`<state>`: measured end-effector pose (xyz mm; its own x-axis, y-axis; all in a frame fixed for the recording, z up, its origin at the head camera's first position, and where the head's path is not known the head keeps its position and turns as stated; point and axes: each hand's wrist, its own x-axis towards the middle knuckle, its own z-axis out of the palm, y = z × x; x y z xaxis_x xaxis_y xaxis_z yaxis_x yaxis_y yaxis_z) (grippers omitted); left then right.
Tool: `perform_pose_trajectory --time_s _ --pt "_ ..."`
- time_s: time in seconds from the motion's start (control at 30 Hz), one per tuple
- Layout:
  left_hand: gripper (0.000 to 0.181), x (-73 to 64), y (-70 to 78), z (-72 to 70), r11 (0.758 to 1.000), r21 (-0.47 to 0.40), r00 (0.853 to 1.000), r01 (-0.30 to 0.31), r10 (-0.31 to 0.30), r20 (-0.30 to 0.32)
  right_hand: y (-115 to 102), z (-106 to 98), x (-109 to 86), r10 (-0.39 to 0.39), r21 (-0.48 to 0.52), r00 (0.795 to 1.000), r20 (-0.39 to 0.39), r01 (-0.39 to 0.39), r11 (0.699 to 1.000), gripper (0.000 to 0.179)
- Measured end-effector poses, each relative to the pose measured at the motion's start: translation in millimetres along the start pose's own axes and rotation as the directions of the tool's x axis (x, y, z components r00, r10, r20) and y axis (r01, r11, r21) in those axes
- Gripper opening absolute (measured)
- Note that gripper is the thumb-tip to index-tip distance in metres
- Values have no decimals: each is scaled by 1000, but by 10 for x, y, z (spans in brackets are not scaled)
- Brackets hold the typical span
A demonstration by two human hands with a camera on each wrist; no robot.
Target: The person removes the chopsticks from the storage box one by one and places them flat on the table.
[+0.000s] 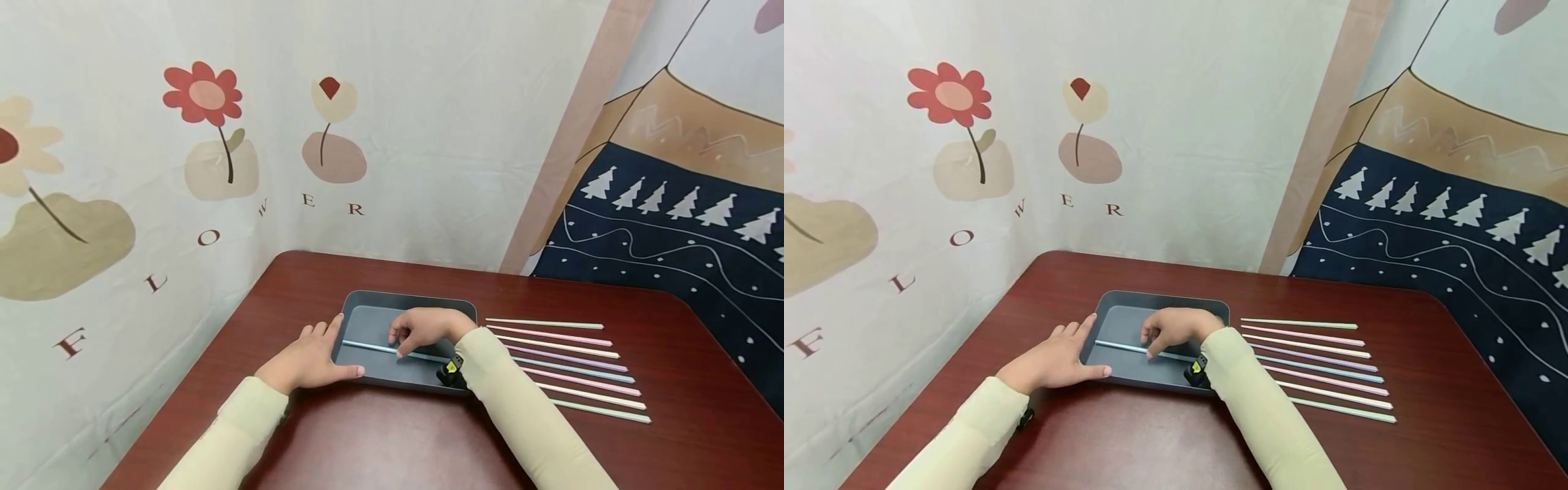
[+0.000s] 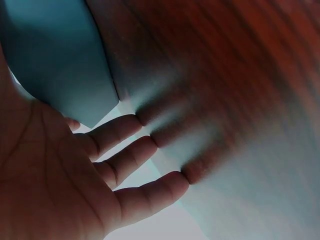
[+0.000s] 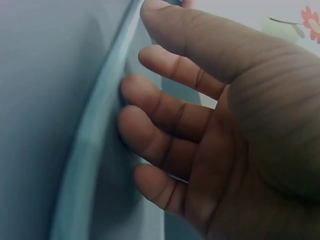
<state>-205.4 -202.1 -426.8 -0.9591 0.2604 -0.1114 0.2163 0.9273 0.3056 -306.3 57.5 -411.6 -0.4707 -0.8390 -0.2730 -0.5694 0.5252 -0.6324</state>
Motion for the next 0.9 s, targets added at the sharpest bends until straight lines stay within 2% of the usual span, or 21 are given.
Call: perform_pose_trajectory --time_s 0.2,0.37,0.9 --pt "126 -14 7 -8 1000 1 1000 -16 16 -14 -55 57 57 42 -77 999 -7 -42 996 11" --pt "126 -15 11 -20 1000 -6 1000 -19 18 -22 -78 69 69 43 -137 998 -36 -47 989 11" --pt "126 -42 4 -17 1000 -7 1000 -15 15 -18 -72 34 70 15 -149 997 -74 -26 988 16"
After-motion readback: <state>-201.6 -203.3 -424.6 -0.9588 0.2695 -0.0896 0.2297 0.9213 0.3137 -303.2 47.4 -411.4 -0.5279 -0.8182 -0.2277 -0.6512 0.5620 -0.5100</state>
